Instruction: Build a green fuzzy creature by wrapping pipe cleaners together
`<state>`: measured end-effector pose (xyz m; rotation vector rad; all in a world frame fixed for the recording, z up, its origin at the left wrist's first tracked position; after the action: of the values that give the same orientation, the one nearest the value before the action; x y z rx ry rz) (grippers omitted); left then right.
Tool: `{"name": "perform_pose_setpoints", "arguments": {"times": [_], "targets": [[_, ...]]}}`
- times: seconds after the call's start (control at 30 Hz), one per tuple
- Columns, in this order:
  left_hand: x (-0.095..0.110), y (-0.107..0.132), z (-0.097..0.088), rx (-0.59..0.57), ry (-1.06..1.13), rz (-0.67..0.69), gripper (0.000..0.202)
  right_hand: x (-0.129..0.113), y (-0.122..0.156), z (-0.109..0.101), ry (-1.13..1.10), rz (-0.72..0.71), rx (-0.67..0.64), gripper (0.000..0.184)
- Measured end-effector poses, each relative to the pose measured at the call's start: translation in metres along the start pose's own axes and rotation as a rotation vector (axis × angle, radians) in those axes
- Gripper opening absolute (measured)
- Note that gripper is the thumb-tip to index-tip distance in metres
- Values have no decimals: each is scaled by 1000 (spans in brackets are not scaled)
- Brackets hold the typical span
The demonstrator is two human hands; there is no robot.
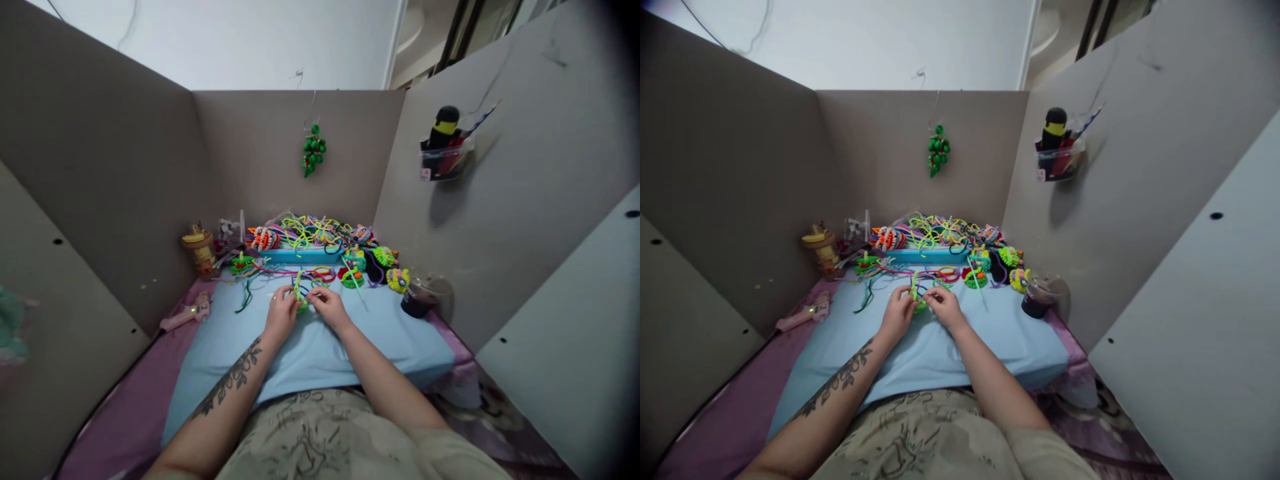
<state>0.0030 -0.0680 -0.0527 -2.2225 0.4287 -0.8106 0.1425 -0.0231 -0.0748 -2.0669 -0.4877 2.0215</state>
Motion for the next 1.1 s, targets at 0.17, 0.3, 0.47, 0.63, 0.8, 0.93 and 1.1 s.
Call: {"name": "perform_pose_setpoints", "arguments": {"times": [0.17, 0.3, 0.47, 0.63, 0.8, 0.93, 1.1], "targets": [[5, -1, 1, -14, 15, -1, 12, 7, -2, -2, 3, 43, 19, 25], [2, -2, 5, -21, 60, -30, 9, 9, -4, -4, -2, 70, 34, 30], [-24, -3, 4, 27, 134, -160, 17, 11, -9, -21, 0, 83, 144, 43], [-48, -3, 5, 50, 220, -288, 32, 4, -11, -31, 53, -2, 238, 38], [-48, -1, 7, 58, 275, -341, 30, -16, 0, -25, 126, -160, 241, 24], [-39, 0, 7, 47, 319, -340, 23, -21, 3, -13, 144, -199, 146, 25], [-36, 1, 9, 32, 401, -368, 14, -8, -1, -6, 132, -114, 94, 14]]}}
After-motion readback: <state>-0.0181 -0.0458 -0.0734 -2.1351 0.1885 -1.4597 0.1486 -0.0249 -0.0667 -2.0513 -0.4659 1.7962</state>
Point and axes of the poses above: each hand's wrist, its own y-axis away from the middle knuckle, its own z-axis out of the palm, x = y × z, the point moved 8 cm from there along -y, towards the middle knuckle, and after that the axes turned 5 degrees about x, right-handed, at the moved point
